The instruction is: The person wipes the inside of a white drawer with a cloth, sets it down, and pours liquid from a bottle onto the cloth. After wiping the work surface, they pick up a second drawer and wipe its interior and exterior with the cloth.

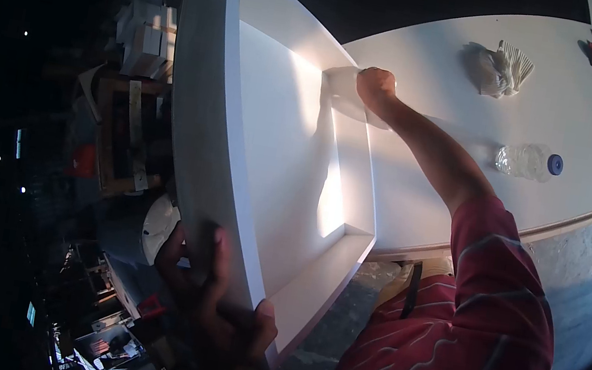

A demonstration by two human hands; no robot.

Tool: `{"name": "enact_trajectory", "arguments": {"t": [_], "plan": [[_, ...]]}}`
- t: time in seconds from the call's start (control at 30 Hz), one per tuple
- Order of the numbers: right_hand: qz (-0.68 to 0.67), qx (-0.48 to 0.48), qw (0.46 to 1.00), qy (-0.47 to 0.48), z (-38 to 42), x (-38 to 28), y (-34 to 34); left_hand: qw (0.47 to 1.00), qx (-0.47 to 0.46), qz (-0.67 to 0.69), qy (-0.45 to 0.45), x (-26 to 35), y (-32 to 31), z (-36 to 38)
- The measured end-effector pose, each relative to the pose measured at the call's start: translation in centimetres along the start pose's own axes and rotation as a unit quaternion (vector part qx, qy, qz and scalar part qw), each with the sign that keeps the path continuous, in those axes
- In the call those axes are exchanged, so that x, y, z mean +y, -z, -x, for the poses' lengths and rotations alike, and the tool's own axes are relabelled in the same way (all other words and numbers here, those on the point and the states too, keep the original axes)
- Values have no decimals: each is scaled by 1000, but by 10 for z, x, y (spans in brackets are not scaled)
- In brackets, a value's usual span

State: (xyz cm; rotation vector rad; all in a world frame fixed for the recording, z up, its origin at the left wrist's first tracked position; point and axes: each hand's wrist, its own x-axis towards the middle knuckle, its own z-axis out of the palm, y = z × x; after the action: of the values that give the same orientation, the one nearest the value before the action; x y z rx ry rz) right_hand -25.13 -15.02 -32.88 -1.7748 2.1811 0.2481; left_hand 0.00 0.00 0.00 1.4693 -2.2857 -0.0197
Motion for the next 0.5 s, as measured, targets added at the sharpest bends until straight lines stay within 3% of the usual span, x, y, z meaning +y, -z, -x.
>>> {"name": "enact_trajectory", "arguments": {"t": [0.03, 0.07, 0.1, 0.13, 0.17, 0.2, 0.23, 0.3, 0.33, 0.37, 0.4, 0.43, 0.5], "plan": [[-90, 133, 987, 4, 0, 0, -7, 990, 55, -31, -124, 20, -3, 4], [-179, 258, 949, 11, 2, -3, -10, 979, 81, -44, -182, 16, -3, 2], [-184, 305, 933, 53, -5, -3, -3, 964, 109, -59, -237, 11, -3, 0], [-155, 308, 934, 92, -4, -17, -9, 996, 22, -65, -51, -28, 7, 8], [-123, 318, 931, 130, -10, -28, -14, 987, -56, -69, 135, -49, 10, 10], [-81, 263, 957, 94, -24, -39, -22, 987, -55, -70, 135, -38, 3, 8], [-84, 262, 957, 97, -34, -42, -18, 998, 28, -56, 10, -19, -7, 9], [-51, 58, 992, 99, -44, -49, -13, 987, 102, -48, -111, -21, -4, 11], [44, 79, 990, 112, -38, -51, -14, 999, 14, -30, -21, -42, 9, 10], [46, 79, 990, 112, -35, -47, -12, 995, -72, -9, 66, -57, 15, 12], [71, 120, 981, 135, -33, -39, -12, 995, -71, -6, 63, -36, 10, 9], [96, 162, 970, 157, -32, -30, -12, 999, -19, -42, -24, 1, 1, 7], [121, 146, 969, 159, -33, -13, -2, 990, 39, -79, -110, 12, 1, 4]]}}
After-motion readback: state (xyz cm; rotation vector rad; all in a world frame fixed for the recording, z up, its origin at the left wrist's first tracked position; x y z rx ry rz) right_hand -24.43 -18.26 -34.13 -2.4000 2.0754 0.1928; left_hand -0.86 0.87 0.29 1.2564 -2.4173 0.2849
